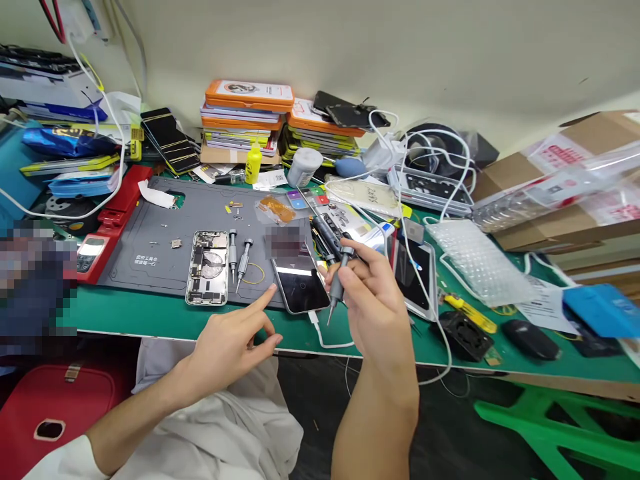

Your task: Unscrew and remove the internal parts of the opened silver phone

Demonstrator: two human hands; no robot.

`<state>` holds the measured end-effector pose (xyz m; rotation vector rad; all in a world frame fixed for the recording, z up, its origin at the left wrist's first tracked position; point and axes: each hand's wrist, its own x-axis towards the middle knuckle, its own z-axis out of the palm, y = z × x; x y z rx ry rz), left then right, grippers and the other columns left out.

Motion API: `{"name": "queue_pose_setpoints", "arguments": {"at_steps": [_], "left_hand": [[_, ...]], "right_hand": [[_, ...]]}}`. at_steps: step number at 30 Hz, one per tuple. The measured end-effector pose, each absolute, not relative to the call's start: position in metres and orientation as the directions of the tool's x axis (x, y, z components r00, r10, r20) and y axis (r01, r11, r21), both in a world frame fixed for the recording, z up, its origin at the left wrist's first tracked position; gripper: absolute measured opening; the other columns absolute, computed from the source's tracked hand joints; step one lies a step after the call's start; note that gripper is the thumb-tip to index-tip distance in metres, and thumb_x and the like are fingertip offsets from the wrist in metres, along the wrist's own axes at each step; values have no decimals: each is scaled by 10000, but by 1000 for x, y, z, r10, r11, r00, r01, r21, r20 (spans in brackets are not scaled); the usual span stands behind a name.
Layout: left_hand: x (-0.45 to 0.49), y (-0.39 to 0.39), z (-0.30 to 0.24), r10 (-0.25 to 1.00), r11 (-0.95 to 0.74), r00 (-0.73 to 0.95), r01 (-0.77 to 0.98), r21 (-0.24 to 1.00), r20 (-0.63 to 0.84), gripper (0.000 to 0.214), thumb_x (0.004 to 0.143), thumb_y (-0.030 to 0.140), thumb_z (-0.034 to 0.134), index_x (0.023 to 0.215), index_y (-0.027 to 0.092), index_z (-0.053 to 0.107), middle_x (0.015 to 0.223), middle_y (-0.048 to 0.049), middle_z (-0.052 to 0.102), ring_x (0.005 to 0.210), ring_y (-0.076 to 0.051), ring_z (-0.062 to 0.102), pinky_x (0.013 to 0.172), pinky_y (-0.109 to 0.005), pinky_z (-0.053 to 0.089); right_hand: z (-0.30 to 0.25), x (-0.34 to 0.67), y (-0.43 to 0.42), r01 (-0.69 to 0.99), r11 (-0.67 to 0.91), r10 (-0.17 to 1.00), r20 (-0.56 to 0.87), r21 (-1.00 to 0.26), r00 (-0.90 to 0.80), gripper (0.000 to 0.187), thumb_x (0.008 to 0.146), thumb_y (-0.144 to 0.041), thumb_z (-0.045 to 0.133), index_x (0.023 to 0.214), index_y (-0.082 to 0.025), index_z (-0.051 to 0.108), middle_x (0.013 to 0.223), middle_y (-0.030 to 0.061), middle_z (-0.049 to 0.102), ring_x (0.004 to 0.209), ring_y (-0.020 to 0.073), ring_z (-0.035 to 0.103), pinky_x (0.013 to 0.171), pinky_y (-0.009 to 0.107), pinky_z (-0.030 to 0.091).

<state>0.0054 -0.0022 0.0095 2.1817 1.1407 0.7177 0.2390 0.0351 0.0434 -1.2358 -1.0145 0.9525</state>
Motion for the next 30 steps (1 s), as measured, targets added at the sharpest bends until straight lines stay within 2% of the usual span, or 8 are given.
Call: {"name": "queue_pose_setpoints", "arguments": {"at_steps": [8,16,19,22,24,26,28,30], "left_hand": [[11,4,12,839,-483,516,558,675,174,182,1022,259,767,881,220,659,1703,-101,585,838,-199,856,739,-303,619],[11,8,15,849,-456,511,578,677,136,223,1017,266,773,853,213,632,1696,-105,594,601,-130,732,662,-307,571],[9,7,14,859,-421,495,541,728,130,220,1045,296,750,862,211,661,1663,-100,645,511,-84,631,656,-297,566],[4,2,13,864,-405,476,455,793,168,207,1089,314,707,908,214,712,1592,-80,719,557,-86,651,681,-281,578],[-2,-3,14,855,-404,477,369,837,202,197,1117,322,676,965,218,746,1447,-64,809,668,-115,717,686,-261,572],[-12,-8,17,858,-375,472,304,876,203,207,1134,330,659,995,219,764,1155,-38,879,749,-137,751,655,-234,543],[-26,-12,22,878,-345,440,302,889,191,233,1147,325,639,977,216,757,872,1,842,715,-131,740,617,-217,504],[-42,-12,27,892,-382,378,339,860,248,252,1156,316,614,968,213,746,766,21,797,666,-117,721,624,-211,496]], "right_hand": [[38,246,62,-75,58,971,38,-996,237,505,819,-459,881,1271,-282,747,687,-50,571,767,217,632,946,492,607],[37,262,73,-118,-9,976,-34,-993,214,515,760,-453,919,1226,-292,768,676,-58,557,770,206,604,951,499,616],[36,261,72,-126,6,974,-23,-992,224,518,756,-448,927,1224,-289,773,666,-57,567,766,209,613,947,488,617],[36,252,67,-123,79,957,41,-989,287,513,765,-451,922,1223,-285,761,694,-52,623,757,205,631,971,501,628],[36,243,61,-94,149,931,108,-984,349,514,794,-451,909,1252,-283,746,708,-59,638,773,207,666,992,502,631],[36,232,55,-65,199,907,159,-978,390,514,833,-444,894,1292,-281,728,731,-63,646,800,212,705,1008,500,633],[35,223,51,-42,239,888,201,-970,414,508,863,-445,881,1314,-280,717,740,-66,633,827,220,732,1013,508,640],[34,216,49,-19,264,877,232,-964,422,499,887,-460,867,1328,-289,708,740,-75,607,847,225,748,1019,521,645]]}}
